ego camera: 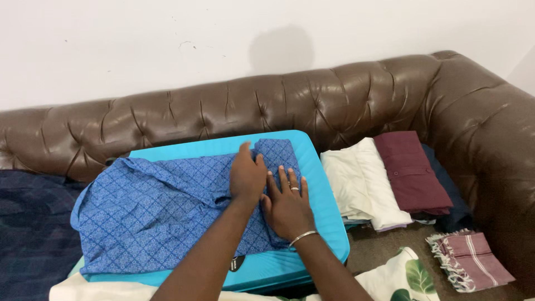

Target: The person folds a blue patterned shirt on top of a light blue suitcase, smoothing and buttoning it before placing it aside. They then pick up a dark plaid shirt, button it, and fold it on the suitcase.

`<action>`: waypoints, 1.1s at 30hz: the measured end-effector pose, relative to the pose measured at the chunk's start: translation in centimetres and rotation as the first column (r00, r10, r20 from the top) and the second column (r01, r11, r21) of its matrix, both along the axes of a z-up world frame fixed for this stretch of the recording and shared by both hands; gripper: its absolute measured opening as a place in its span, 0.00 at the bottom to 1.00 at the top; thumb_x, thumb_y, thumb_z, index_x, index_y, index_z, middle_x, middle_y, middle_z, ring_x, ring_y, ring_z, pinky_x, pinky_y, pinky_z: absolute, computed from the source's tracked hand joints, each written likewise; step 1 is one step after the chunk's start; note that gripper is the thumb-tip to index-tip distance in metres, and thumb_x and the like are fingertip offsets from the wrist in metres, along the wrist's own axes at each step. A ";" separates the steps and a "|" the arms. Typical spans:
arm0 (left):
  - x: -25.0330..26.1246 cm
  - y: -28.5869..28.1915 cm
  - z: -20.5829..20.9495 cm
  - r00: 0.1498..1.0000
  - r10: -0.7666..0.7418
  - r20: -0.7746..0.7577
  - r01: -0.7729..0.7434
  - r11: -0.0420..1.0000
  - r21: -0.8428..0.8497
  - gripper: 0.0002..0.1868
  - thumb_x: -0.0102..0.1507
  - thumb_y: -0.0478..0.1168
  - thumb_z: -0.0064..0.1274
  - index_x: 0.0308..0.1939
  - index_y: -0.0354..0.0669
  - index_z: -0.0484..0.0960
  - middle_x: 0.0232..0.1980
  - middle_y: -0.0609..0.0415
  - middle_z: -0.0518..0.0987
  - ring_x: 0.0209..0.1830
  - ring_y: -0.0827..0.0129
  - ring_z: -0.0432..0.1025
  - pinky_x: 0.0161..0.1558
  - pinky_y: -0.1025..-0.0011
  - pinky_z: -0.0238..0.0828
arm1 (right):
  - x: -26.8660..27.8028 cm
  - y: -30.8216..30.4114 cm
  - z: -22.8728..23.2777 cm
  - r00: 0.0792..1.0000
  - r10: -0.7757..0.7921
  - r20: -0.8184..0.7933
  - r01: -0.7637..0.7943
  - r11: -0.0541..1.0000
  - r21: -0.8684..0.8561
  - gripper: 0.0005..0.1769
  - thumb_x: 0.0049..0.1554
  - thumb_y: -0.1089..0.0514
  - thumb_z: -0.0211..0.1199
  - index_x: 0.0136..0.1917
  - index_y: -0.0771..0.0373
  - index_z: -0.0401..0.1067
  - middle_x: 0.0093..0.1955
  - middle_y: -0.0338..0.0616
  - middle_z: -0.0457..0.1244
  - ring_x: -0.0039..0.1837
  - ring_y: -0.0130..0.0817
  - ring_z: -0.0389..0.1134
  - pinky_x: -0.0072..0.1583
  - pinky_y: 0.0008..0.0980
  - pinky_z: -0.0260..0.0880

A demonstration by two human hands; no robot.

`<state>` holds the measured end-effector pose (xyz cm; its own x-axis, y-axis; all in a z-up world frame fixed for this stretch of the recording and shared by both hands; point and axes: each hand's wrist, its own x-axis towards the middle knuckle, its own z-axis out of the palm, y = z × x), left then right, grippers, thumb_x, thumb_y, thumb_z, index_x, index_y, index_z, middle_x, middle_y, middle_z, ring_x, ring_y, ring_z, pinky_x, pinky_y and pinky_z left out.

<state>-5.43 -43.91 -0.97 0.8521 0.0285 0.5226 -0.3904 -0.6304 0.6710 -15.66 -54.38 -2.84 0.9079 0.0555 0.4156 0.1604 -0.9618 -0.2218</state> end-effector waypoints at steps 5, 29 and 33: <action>-1.8 0.8 -1.6 0.969 -0.246 0.025 0.230 0.933 0.277 0.25 0.71 0.50 0.40 0.69 0.46 0.73 0.72 0.45 0.71 0.75 0.48 0.61 0.74 0.50 0.52 | 0.5 -0.2 -0.2 0.990 0.029 -0.138 -0.024 0.999 0.043 0.37 0.63 0.43 0.47 0.80 0.59 0.50 0.82 0.59 0.42 0.82 0.58 0.37 0.76 0.63 0.31; -9.3 0.5 -0.9 0.944 -0.314 0.105 0.207 0.808 0.552 0.37 0.71 0.55 0.41 0.75 0.30 0.62 0.78 0.34 0.63 0.81 0.45 0.54 0.78 0.46 0.42 | 1.8 -6.7 1.9 0.890 -0.179 -0.419 0.384 0.791 0.477 0.34 0.49 0.39 0.72 0.59 0.65 0.74 0.54 0.59 0.70 0.59 0.52 0.72 0.59 0.44 0.72; -11.5 1.2 -0.6 0.949 -0.312 -0.048 0.287 0.788 0.545 0.44 0.68 0.62 0.44 0.74 0.27 0.58 0.76 0.32 0.59 0.79 0.44 0.50 0.73 0.43 0.37 | 2.7 -6.7 0.5 0.937 -0.035 -0.349 0.280 0.674 0.684 0.27 0.48 0.48 0.73 0.52 0.72 0.75 0.45 0.55 0.72 0.48 0.42 0.74 0.50 0.40 0.74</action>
<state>-16.93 -42.74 -1.61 0.7477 -0.5209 0.4119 -0.6398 -0.7311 0.2369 -12.93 -61.10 -2.38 0.9535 -0.3012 -0.0123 -0.1657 -0.4896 -0.8560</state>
